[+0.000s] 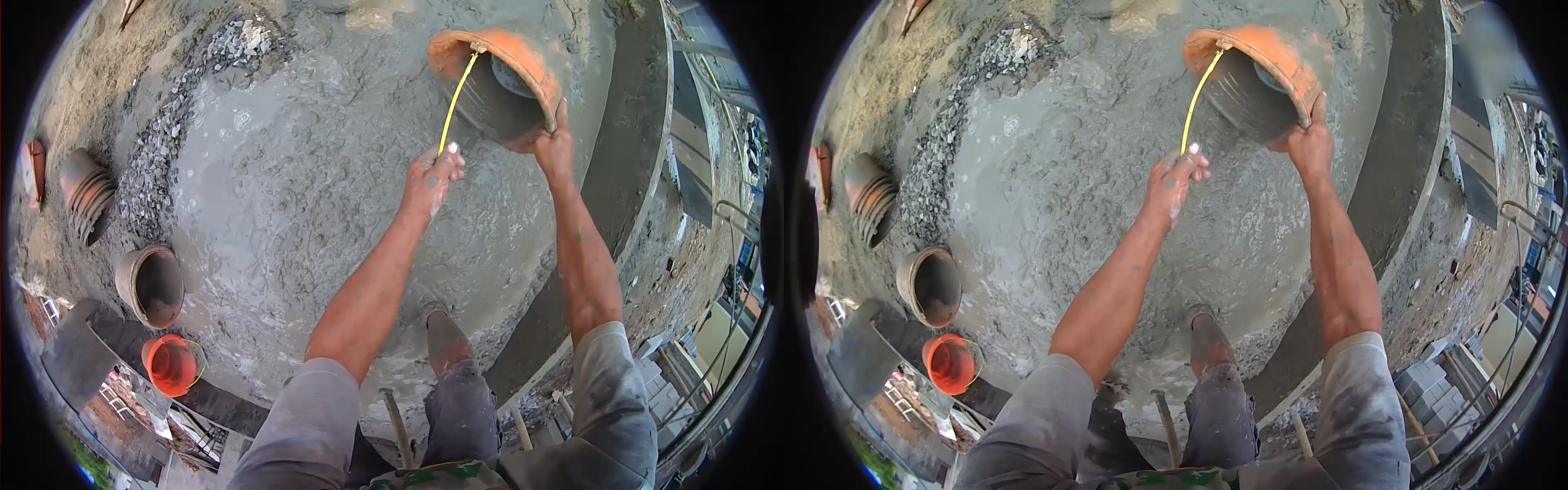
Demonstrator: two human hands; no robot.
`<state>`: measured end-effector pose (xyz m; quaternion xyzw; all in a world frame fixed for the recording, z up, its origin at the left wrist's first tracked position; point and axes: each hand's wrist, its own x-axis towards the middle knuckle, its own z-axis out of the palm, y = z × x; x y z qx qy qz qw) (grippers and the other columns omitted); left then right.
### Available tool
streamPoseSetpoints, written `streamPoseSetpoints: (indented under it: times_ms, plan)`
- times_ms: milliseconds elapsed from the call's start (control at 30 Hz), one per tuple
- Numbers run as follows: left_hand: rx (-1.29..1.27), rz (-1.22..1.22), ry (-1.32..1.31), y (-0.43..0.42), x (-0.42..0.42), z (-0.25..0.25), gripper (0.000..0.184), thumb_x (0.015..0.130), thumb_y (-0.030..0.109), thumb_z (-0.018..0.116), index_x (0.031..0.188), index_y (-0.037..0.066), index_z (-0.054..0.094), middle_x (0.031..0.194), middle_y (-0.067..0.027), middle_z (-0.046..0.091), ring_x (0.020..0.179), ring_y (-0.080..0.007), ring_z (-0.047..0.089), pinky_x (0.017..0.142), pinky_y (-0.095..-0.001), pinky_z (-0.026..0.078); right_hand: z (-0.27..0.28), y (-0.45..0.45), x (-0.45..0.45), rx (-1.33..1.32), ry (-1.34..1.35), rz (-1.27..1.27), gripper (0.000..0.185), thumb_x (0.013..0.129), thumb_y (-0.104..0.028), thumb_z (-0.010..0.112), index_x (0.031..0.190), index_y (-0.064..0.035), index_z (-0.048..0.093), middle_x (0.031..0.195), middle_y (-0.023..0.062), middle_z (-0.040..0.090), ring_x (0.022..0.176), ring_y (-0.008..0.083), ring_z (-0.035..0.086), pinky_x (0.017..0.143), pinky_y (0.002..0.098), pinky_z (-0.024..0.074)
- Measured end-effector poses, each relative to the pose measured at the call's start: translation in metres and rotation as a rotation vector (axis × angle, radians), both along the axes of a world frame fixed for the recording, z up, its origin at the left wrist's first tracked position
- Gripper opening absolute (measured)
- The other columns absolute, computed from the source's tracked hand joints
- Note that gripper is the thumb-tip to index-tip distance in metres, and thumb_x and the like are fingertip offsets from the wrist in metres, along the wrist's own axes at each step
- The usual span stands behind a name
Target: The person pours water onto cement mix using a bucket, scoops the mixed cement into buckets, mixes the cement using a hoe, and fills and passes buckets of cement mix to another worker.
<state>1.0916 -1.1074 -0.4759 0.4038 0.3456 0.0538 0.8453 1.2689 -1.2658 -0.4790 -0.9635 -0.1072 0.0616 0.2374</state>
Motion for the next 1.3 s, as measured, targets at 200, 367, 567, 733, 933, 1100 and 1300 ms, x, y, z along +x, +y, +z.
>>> streamPoseSetpoints:
  times_ms: [200, 367, 567, 733, 933, 1100, 1300]
  plan:
    - [-0.085, -0.041, 0.084, -0.017, 0.005, -0.131, 0.048, 0.084, 0.047, 0.058, 0.061, 0.006, 0.055, 0.056, 0.0017, 0.042, 0.053, -0.0083, 0.035, 0.053, -0.0240, 0.027, -0.095, 0.014, 0.030, -0.187, -0.092, 0.165, 0.079, 0.082, -0.009, 0.051, 0.146, -0.0212, 0.005, 0.115, 0.0240, 0.057, 0.102, 0.0417, 0.056, 0.079, 0.0450, 0.0462]
    - [-0.297, 0.172, -0.016, -0.061, -0.131, -0.148, 0.042, 0.087, 0.038, 0.058, 0.064, 0.002, 0.056, 0.057, 0.0015, 0.042, 0.055, -0.0079, 0.034, 0.054, -0.0245, 0.026, -0.100, 0.022, -0.051, -0.259, -0.094, 0.425, 0.084, 0.082, -0.016, 0.056, 0.144, -0.0297, 0.001, 0.103, 0.0211, 0.062, 0.093, 0.0432, 0.058, 0.075, 0.0478, 0.0475]
    - [-0.374, 0.481, 0.105, -0.054, -0.346, -0.073, 0.028, 0.086, 0.023, 0.061, 0.065, 0.004, 0.056, 0.061, -0.0012, 0.048, 0.060, -0.0113, 0.042, 0.059, -0.0266, 0.034, -0.095, 0.047, -0.269, -0.238, 0.312, 0.429, 0.088, 0.077, 0.004, 0.048, 0.145, -0.0265, 0.001, 0.122, 0.0172, 0.055, 0.109, 0.0376, 0.053, 0.089, 0.0370, 0.0460]
    - [-0.136, 0.236, 0.431, -0.009, -0.454, 0.047, 0.033, 0.088, 0.030, 0.057, 0.069, 0.003, 0.054, 0.063, -0.0023, 0.052, 0.058, -0.0143, 0.046, 0.055, -0.0303, 0.036, -0.065, 0.048, -0.431, -0.103, 0.498, 0.346, 0.093, 0.072, 0.001, 0.055, 0.145, -0.0281, 0.005, 0.096, 0.0198, 0.064, 0.080, 0.0374, 0.063, 0.068, 0.0411, 0.0494]
    - [0.374, -0.271, 0.715, 0.035, -0.366, 0.177, 0.052, 0.089, 0.048, 0.047, 0.096, -0.003, 0.054, 0.083, -0.0181, 0.063, 0.082, -0.0378, 0.062, 0.072, -0.0448, 0.045, -0.031, 0.065, -0.409, 0.025, 1.437, -0.069, 0.048, 0.071, -0.010, 0.066, 0.116, 0.0002, 0.052, 0.084, 0.0101, 0.063, 0.065, 0.0222, 0.061, 0.058, 0.0329, 0.0519]
    - [0.332, -0.106, 0.663, 0.022, -0.333, 0.149, 0.057, 0.089, 0.047, 0.047, 0.113, -0.004, 0.051, 0.088, -0.0206, 0.062, 0.083, -0.0341, 0.060, 0.074, -0.0402, 0.044, -0.025, 0.052, -0.448, 0.169, 0.593, 0.259, 0.055, 0.085, -0.032, 0.059, 0.125, 0.0038, 0.047, 0.117, 0.0164, 0.056, 0.108, 0.0242, 0.054, 0.092, 0.0361, 0.0428]
    - [0.602, 0.127, 0.521, 0.048, -0.395, 0.193, 0.051, 0.090, 0.032, 0.053, 0.125, -0.005, 0.046, 0.128, -0.0230, 0.047, 0.120, -0.0296, 0.047, 0.099, -0.0356, 0.036, 0.071, 0.115, -0.518, 0.425, 1.170, -0.061, 0.038, 0.090, -0.041, 0.050, 0.090, -0.0043, 0.058, 0.082, 0.0071, 0.056, 0.073, 0.0158, 0.052, 0.066, 0.0328, 0.0414]
